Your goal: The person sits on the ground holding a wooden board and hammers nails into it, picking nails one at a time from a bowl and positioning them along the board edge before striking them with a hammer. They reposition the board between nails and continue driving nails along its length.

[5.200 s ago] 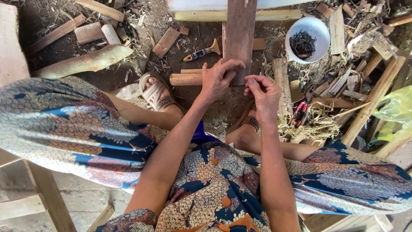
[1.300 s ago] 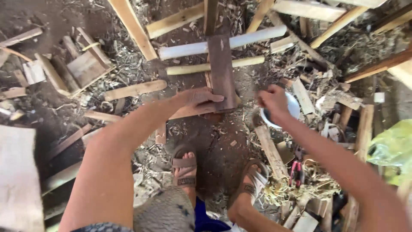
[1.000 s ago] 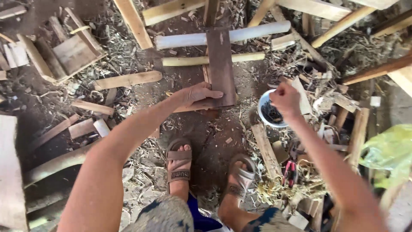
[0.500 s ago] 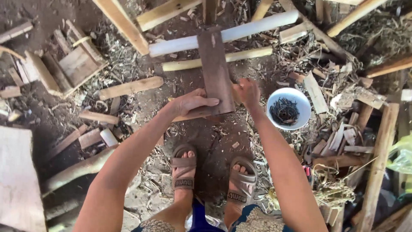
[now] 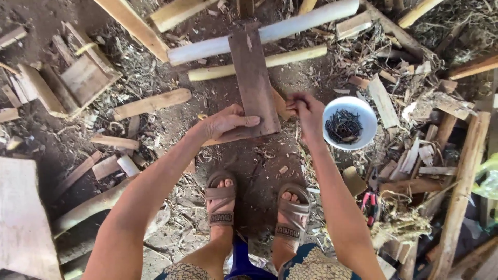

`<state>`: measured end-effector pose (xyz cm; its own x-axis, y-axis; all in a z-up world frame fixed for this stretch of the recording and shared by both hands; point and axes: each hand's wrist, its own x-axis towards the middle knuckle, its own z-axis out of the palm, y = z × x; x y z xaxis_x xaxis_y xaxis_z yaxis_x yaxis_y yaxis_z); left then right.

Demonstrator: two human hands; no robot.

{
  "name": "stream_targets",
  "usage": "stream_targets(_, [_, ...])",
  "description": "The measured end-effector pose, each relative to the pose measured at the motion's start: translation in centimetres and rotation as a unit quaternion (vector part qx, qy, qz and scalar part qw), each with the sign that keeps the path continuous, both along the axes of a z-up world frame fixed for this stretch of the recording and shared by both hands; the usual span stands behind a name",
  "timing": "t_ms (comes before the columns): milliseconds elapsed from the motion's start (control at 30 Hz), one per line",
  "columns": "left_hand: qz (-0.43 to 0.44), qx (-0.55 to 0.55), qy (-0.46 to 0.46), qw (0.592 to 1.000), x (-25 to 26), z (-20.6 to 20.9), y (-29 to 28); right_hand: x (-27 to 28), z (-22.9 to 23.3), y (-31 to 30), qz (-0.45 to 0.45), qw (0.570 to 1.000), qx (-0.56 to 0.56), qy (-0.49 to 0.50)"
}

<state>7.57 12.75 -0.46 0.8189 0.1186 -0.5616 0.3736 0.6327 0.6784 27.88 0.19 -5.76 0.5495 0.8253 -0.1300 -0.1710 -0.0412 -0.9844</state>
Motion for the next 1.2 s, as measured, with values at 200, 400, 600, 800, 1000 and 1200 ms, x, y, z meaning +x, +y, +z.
stream_targets(200, [0.001, -0.004, -0.004, 1.000, 0.2, 0.6, -0.1, -2.1, 2.6, -3.1, 0.007, 1.000, -0.011, -0.003])
stream_targets(400, [-0.035, 0.093, 0.037, 0.994, 0.9, 0.6, 0.3, -3.1, 5.2, -4.0, -0.014, 0.999, 0.036, -0.030])
stream_targets(600, [-0.014, 0.064, 0.029, 0.997, 0.8, 1.1, 0.0, -4.6, 7.2, -5.7, -0.037, 0.980, 0.090, -0.173])
stream_targets(800, [-0.004, 0.059, 0.022, 0.998, 0.5, 1.3, -0.1, -5.6, 8.4, -4.2, -0.030, 0.965, 0.109, -0.237])
stream_targets(1000, [0.001, 0.067, 0.021, 0.998, 0.4, 1.6, -0.2, -5.3, 8.1, -4.4, -0.043, 0.958, 0.064, -0.276])
stream_targets(1200, [0.026, 0.048, 0.005, 0.998, 0.3, 2.3, -0.8, -6.0, 8.0, -4.2, -0.018, 0.940, 0.098, -0.325])
